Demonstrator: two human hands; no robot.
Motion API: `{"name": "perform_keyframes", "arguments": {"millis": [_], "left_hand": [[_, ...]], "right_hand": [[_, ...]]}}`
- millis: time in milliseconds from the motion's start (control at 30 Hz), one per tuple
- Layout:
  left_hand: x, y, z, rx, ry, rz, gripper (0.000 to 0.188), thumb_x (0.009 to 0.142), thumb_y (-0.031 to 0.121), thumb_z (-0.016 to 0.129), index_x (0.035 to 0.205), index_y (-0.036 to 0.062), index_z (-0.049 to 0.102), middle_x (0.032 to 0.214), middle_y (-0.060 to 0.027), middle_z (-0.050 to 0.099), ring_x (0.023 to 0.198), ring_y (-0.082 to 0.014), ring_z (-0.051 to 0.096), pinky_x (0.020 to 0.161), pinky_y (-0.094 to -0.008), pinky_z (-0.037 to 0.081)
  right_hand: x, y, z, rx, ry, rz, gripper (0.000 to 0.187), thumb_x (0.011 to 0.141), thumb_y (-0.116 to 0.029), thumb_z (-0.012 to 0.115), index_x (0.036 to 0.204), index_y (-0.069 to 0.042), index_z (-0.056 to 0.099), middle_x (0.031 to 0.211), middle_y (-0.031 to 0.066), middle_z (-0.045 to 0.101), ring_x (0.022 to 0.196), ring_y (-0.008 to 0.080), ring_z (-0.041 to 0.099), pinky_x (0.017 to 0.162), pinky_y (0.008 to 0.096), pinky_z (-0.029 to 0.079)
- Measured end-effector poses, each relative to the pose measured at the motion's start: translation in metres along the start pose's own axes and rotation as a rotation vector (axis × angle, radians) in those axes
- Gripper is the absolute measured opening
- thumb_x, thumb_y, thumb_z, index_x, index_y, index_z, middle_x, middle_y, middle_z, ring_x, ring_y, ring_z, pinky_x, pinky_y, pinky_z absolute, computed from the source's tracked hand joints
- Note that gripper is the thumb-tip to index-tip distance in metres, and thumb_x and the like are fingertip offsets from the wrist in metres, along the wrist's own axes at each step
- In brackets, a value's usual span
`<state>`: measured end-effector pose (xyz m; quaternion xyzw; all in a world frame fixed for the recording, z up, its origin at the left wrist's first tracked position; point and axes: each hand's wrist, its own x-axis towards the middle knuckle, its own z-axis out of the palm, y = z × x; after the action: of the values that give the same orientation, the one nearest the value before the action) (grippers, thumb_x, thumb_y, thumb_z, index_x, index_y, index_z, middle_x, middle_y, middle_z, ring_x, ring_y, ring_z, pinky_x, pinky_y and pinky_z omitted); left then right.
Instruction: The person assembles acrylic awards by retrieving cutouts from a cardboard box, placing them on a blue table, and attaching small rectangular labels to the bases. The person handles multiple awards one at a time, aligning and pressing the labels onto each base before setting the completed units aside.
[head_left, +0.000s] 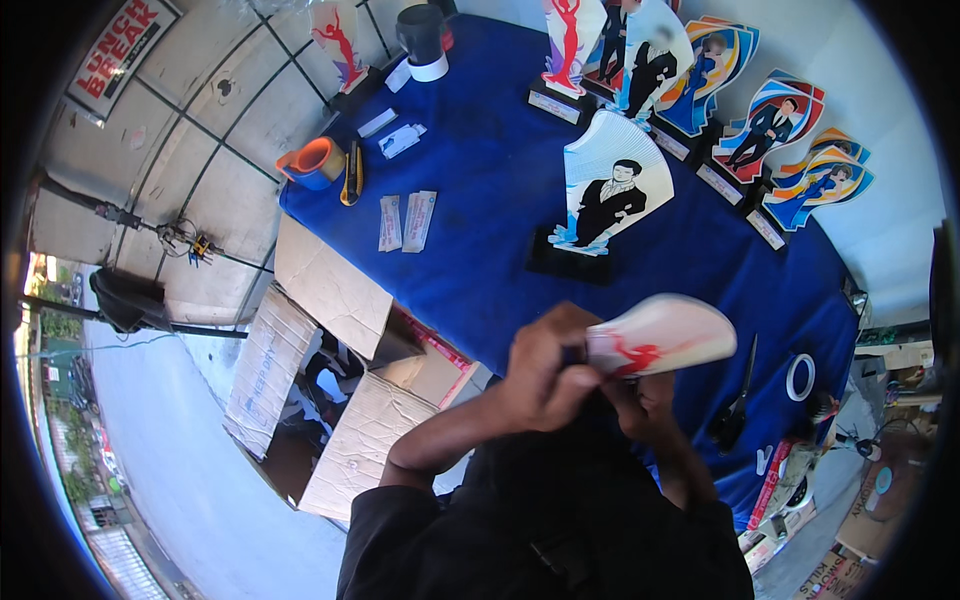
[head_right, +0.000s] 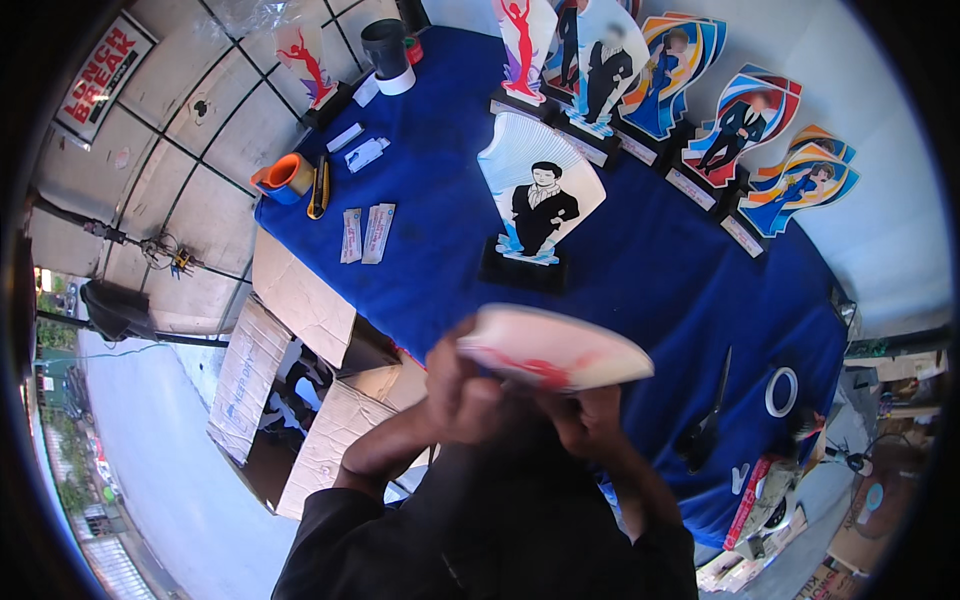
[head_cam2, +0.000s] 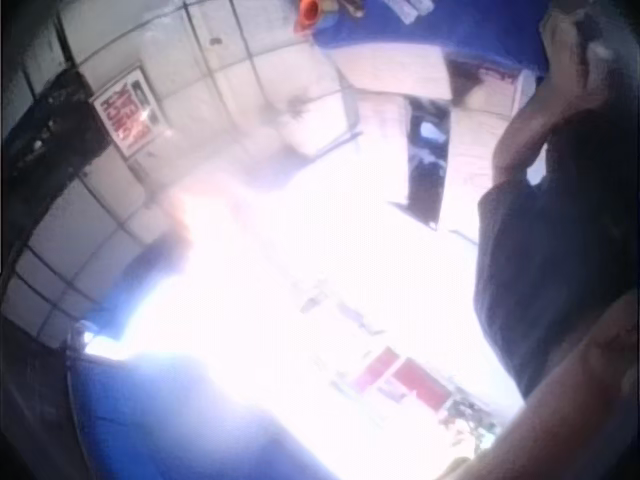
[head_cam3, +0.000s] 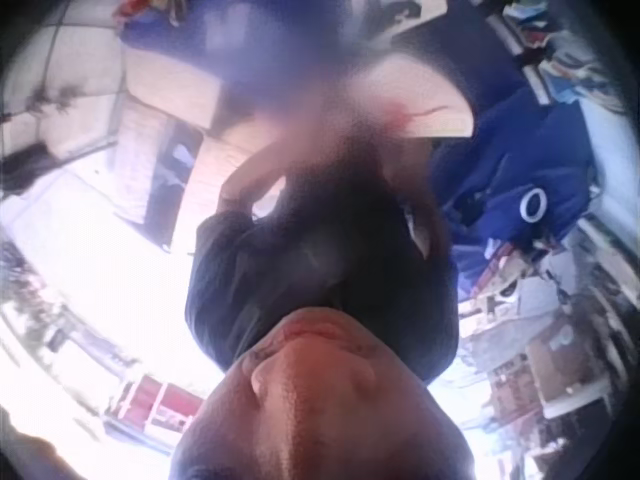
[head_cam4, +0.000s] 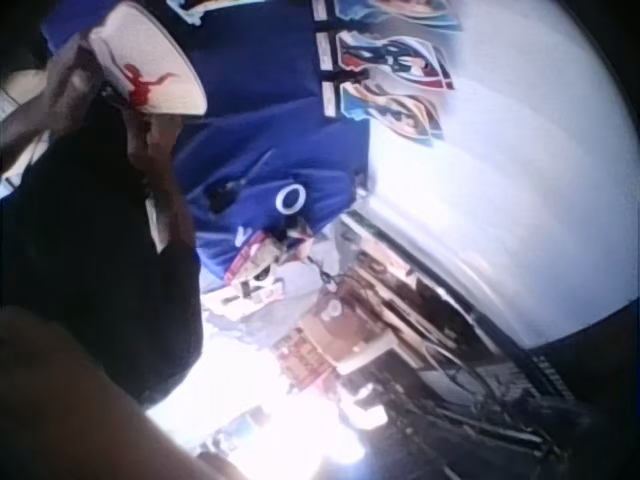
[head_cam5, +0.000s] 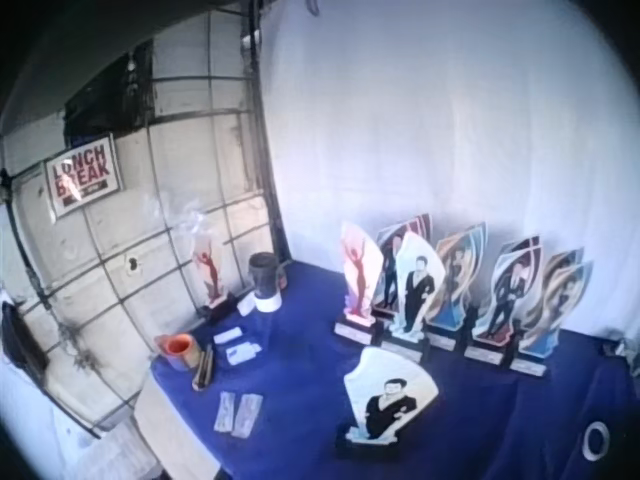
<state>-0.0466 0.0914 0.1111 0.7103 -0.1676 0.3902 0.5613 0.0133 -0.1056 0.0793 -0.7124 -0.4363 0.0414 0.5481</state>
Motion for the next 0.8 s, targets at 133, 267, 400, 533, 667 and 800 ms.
{"name": "perform_keyframes", "arguments": {"millis": [133,267,400,533,667,800], "left_hand": [[-0.014,-0.050,-0.069,0.632,0.336,-0.441,0.028,0.104,0.019,0.053,0.119,-0.0033,0.062,0.098,-0.0200,0.065,0.088,-0.0313,0.064,0.077,-0.0409,0.052],[-0.021,-0.112,-0.165,1.218,0.340,-0.691,0.028,0.093,0.007,0.056,0.116,-0.0018,0.068,0.114,-0.0244,0.066,0.113,-0.0407,0.059,0.095,-0.0506,0.048],[-0.019,-0.142,-0.199,1.411,0.144,-0.939,0.034,0.093,0.024,0.058,0.116,0.0022,0.070,0.119,-0.0232,0.065,0.116,-0.0425,0.058,0.096,-0.0516,0.049],[-0.023,-0.151,-0.191,1.507,0.167,-0.940,0.038,0.092,0.032,0.060,0.112,0.0024,0.070,0.119,-0.0210,0.065,0.115,-0.0435,0.058,0.095,-0.0524,0.051],[-0.023,-0.155,-0.204,1.363,0.206,-0.942,0.033,0.094,0.032,0.061,0.107,0.0028,0.069,0.103,-0.0163,0.068,0.095,-0.0418,0.064,0.084,-0.0506,0.053],[-0.011,-0.145,-0.213,0.322,0.554,-1.008,0.014,0.094,0.016,0.063,0.104,0.0055,0.065,0.090,-0.0058,0.067,0.077,-0.0240,0.064,0.070,-0.0362,0.051]], "right_hand": [[-0.032,0.054,-0.026,-0.164,0.420,-0.094,0.024,0.096,-0.005,0.064,0.118,0.005,0.061,0.112,0.0149,0.063,0.094,0.0224,0.062,0.083,0.0361,0.051],[-0.023,0.097,-0.063,0.036,0.710,-0.010,0.019,0.099,-0.008,0.063,0.111,0.006,0.064,0.100,0.0096,0.067,0.087,0.0162,0.060,0.081,0.0308,0.047],[0.006,0.121,-0.078,0.092,0.650,-0.051,0.015,0.099,-0.008,0.063,0.105,0.005,0.064,0.093,0.0053,0.067,0.082,0.0115,0.058,0.079,0.0267,0.046],[0.024,0.140,-0.074,-0.021,0.508,-0.108,0.013,0.097,-0.006,0.063,0.102,0.006,0.063,0.086,0.0057,0.066,0.073,0.0111,0.055,0.066,0.0275,0.042],[0.024,0.148,-0.070,-0.093,0.486,-0.148,0.013,0.097,-0.008,0.062,0.101,0.005,0.063,0.080,0.0052,0.063,0.069,0.0124,0.054,0.062,0.0284,0.040],[0.013,0.141,-0.069,-0.165,0.520,-0.053,0.016,0.099,-0.010,0.061,0.109,0.003,0.060,0.094,0.0083,0.063,0.081,0.0155,0.056,0.071,0.0304,0.043]]}}
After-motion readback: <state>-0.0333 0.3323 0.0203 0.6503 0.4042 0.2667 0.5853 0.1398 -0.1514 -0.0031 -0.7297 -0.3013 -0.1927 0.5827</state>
